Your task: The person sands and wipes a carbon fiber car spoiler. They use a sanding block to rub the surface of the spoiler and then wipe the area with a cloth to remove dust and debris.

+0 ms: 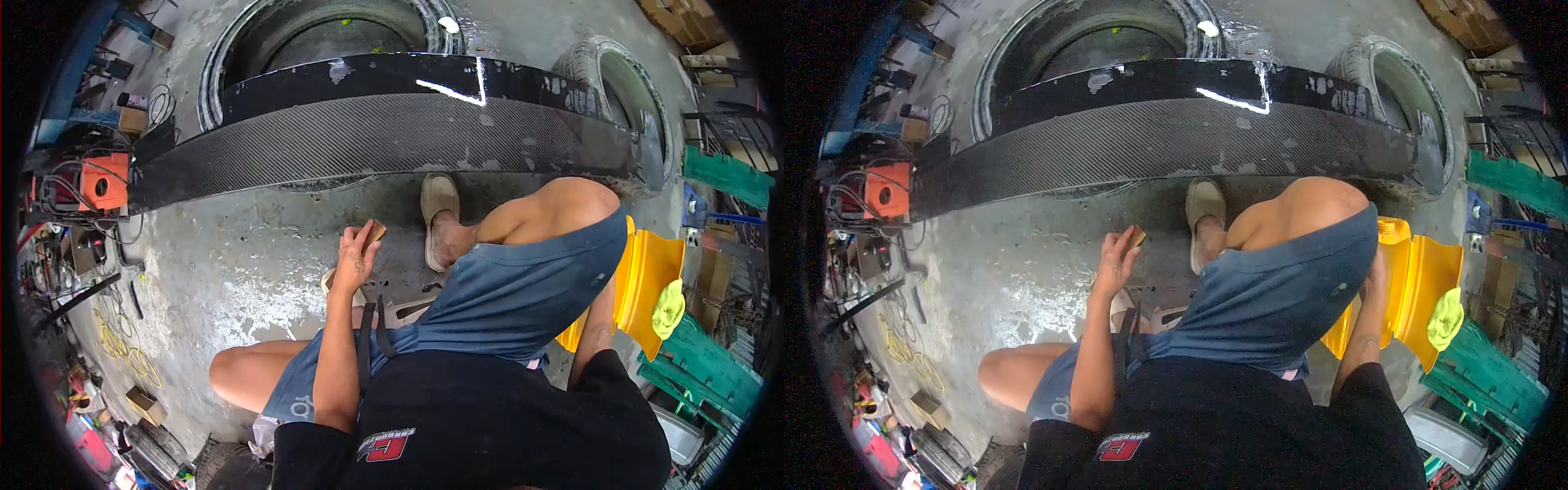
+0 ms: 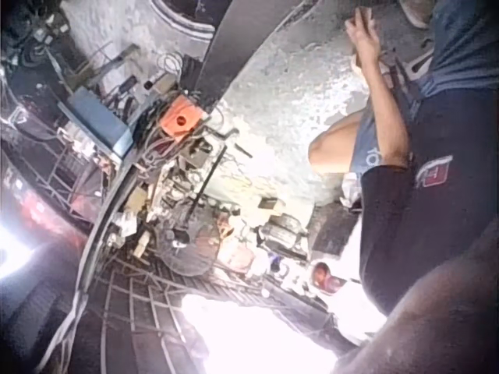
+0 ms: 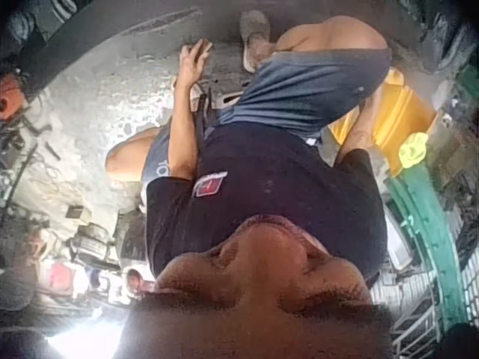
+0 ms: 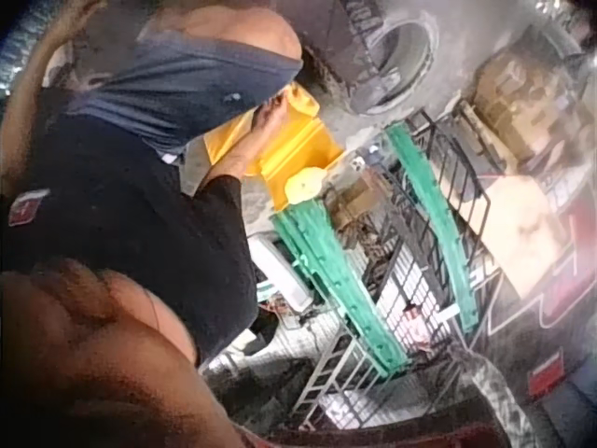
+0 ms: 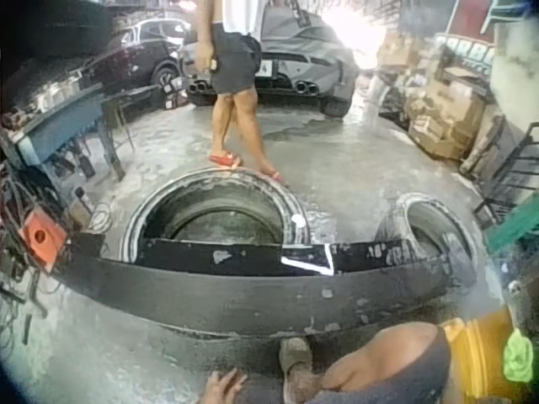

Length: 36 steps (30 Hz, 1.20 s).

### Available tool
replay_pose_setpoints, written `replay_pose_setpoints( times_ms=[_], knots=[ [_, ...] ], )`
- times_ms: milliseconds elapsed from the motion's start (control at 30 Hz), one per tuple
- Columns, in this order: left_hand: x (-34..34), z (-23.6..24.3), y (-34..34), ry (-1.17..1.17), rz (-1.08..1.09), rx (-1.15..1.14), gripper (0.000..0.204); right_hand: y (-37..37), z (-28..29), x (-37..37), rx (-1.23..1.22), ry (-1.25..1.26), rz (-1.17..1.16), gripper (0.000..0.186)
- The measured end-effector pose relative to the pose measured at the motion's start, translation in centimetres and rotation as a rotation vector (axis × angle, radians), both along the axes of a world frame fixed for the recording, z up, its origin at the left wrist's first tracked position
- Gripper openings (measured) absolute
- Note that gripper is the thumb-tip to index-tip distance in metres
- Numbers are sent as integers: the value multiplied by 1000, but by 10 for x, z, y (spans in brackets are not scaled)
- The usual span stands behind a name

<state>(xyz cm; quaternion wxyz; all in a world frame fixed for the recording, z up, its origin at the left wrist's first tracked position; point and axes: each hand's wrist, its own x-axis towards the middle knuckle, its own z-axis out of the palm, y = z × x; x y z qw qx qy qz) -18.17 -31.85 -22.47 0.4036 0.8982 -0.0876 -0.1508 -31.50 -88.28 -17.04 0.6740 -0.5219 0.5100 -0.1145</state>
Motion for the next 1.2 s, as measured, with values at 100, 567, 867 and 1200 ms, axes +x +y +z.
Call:
replay_pose_setpoints(
  times_ms=[100, 567, 867, 1200],
  knots=[
    [8, 0, -8, -2, 19, -12, 48, -60, -67, -49, 339, -120, 1, 42],
    [-5, -16, 16, 7, 49, -25, 48, -109, -126, -166, 595, -501, -295, 23],
    [-6, -18, 12, 76, 68, 13, 47, 79, 50, 125, -197, -435, 641, 33],
    [-12, -3, 19, 7, 107, 117, 48, 382, 7, 347, -1426, -938, 1917, 70]
  ],
)
